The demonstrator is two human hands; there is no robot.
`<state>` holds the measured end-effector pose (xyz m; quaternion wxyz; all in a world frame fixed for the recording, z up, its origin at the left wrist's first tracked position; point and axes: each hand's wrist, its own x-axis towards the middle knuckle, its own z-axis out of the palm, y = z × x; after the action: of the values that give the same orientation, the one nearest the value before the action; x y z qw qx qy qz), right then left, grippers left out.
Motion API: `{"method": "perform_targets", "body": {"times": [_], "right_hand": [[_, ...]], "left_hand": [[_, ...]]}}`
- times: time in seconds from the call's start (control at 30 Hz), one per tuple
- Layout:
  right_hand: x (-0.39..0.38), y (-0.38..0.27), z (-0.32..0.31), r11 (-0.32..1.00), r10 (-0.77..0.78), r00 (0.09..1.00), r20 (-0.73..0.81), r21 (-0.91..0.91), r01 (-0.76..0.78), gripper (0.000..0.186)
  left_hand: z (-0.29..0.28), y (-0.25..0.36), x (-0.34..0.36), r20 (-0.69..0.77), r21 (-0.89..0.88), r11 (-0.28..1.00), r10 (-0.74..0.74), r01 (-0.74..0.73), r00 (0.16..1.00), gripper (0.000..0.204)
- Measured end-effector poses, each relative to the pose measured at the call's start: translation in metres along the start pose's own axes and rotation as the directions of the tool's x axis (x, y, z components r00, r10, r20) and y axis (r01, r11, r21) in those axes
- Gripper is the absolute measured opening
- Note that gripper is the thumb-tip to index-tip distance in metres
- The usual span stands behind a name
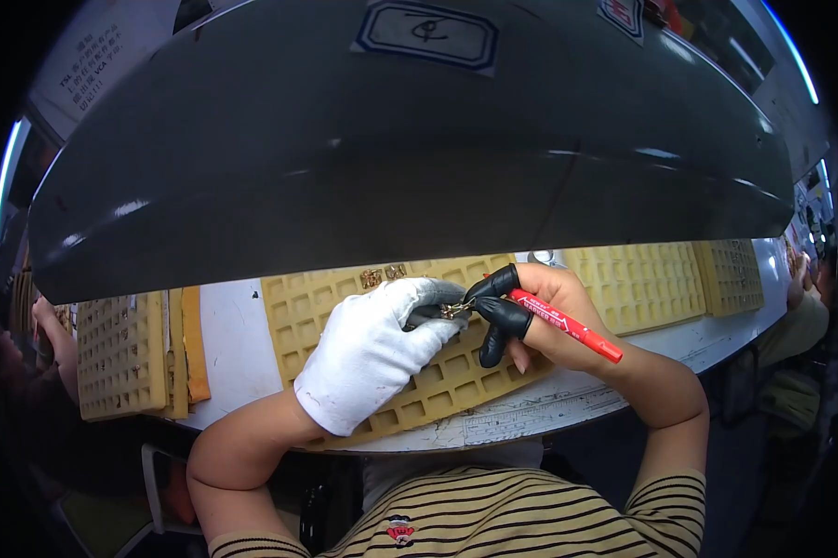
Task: Inspecting and sorting small jewelry components at a workshop station.
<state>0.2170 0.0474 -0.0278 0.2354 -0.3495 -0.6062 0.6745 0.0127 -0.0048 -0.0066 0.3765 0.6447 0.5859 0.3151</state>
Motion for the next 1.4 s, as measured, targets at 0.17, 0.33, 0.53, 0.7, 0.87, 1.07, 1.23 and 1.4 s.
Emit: {"method": "perform_targets", "body": {"times": [0.17, 0.33, 0.53, 0.7, 0.87, 1.07, 1.23, 1.4], "right_hand": [[0.0, 0.001, 0.0, 1.0, 0.004, 1.0, 0.002, 0.014, -0.004, 0.012], [0.0, 0.0, 0.0, 1.0, 0.015, 1.0, 0.002, 0.016, -0.015, 0.013], [0.001, -0.001, 0.0, 1.0, -0.01, 1.0, 0.026, 0.018, 0.009, 0.012], [0.001, -0.001, 0.0, 1.0, -0.008, 1.0, 0.019, 0.002, 0.008, 0.012], [0.001, 0.0, 0.0, 1.0, -0.004, 1.0, 0.025, 0.008, 0.004, 0.013], [0.001, 0.0, 0.0, 1.0, -0.001, 0.999, 0.033, 0.02, 0.0, 0.012], [0.0, -0.003, 0.001, 1.0, 0.014, 1.0, 0.02, 0.015, -0.014, 0.012], [0.003, 0.009, -0.003, 0.854, -0.383, 0.923, 0.034, -0.369, 0.367, 0.02]], "left_hand": [[-0.005, 0.002, 0.001, 0.131, -0.132, 0.976, -0.156, 0.173, 0.979, 0.033], [-0.008, 0.002, 0.003, 0.193, -0.146, 0.964, -0.192, 0.222, 0.962, 0.036], [-0.01, 0.001, 0.003, 0.223, -0.183, 0.95, -0.21, 0.253, 0.952, 0.038], [-0.012, 0.004, 0.003, 0.277, -0.254, 0.922, -0.22, 0.292, 0.935, 0.039], [-0.014, 0.005, 0.003, 0.329, -0.34, 0.867, -0.254, 0.365, 0.91, 0.04], [-0.016, 0.005, 0.004, 0.348, -0.336, 0.871, -0.24, 0.359, 0.906, 0.04], [-0.013, 0.01, 0.004, 0.279, -0.195, 0.926, -0.263, 0.322, 0.924, 0.037], [-0.005, -0.001, 0.002, 0.198, -0.312, 0.911, -0.217, 0.271, 0.956, 0.05]]}}
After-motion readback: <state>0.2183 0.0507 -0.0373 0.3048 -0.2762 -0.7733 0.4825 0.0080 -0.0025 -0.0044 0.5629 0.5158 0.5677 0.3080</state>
